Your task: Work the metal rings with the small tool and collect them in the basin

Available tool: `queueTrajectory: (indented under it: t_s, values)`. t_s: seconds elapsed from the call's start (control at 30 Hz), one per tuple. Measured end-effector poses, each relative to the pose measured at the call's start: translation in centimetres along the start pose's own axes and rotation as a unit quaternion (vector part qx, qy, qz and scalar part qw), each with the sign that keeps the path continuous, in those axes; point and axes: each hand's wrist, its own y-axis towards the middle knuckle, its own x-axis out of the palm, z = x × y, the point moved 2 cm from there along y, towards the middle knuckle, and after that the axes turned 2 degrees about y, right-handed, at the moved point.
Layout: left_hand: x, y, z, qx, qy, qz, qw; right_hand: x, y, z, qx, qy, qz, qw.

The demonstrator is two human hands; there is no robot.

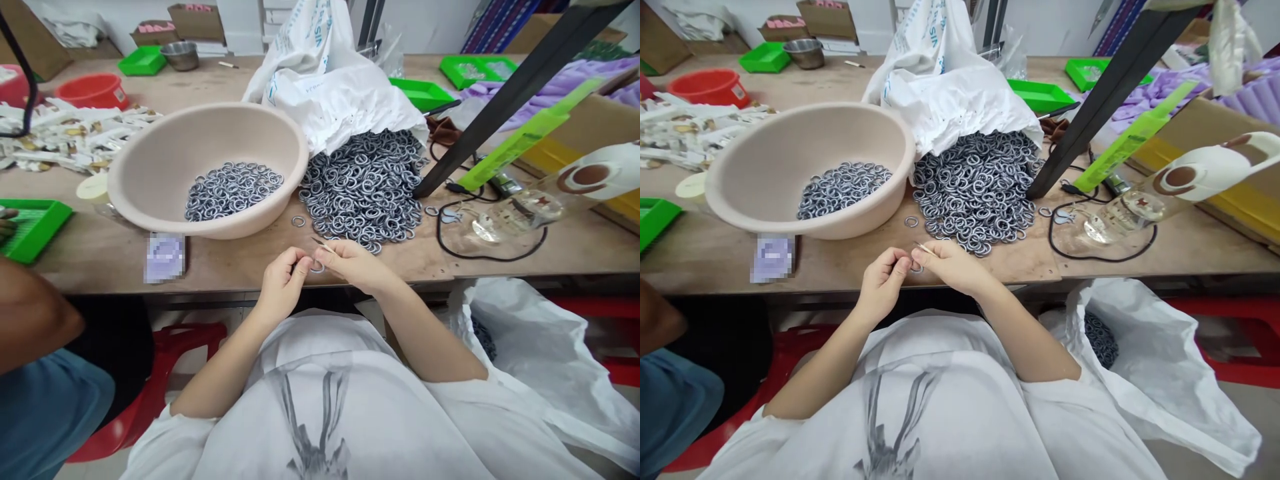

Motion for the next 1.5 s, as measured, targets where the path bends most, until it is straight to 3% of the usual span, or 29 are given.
queueTrajectory:
  t_s: [0.13, 0.27, 0.4, 0.5, 0.6, 0.7, 0.8, 1.03, 1.2, 1.27, 1.5]
  values:
    - [0.0, -0.5, -0.2, -0.046, -0.071, 0.026, 0.996, 0.8, -0.4, 0.6, -0.002, 0.053, 0.079, 0.995]
    - [0.7, -0.8, -0.1, -0.091, -0.155, -0.008, 0.984, 1.1, -0.5, 1.1, -0.031, 0.062, 0.124, 0.990]
    - [1.6, -1.0, 0.6, -0.157, -0.283, -0.009, 0.946, 1.2, -1.0, 0.6, -0.110, -0.018, 0.207, 0.972]
    - [2.2, -1.2, 1.3, -0.185, -0.343, -0.026, 0.921, 1.5, -1.3, 0.3, -0.154, -0.091, 0.193, 0.965]
    - [2.2, -1.3, 2.0, -0.209, -0.378, -0.017, 0.902, 1.5, -1.4, 0.4, -0.152, -0.113, 0.207, 0.960]
    - [1.9, -1.2, 2.4, -0.229, -0.394, 0.005, 0.890, 1.5, -1.8, 0.4, -0.188, -0.186, 0.221, 0.939]
    - [1.7, -1.2, 2.5, -0.244, -0.400, 0.028, 0.883, 2.1, -2.4, 0.2, -0.216, -0.279, 0.183, 0.918]
    - [2.1, -1.6, 2.5, -0.247, -0.401, 0.023, 0.882, 2.4, -2.5, 0.3, -0.186, -0.357, 0.165, 0.901]
    - [2.0, -2.4, 2.6, -0.239, -0.400, -0.046, 0.883, -0.3, -0.4, 1.0, -0.083, -0.337, 0.251, 0.904]
    - [1.7, -2.5, 2.3, -0.245, -0.405, -0.042, 0.880, -1.0, 1.3, 0.9, -0.050, -0.390, 0.252, 0.884]
    - [-0.2, -2.0, 0.9, -0.244, -0.386, 0.025, 0.889, 0.2, 8.2, 0.1, 0.036, -0.616, 0.130, 0.776]
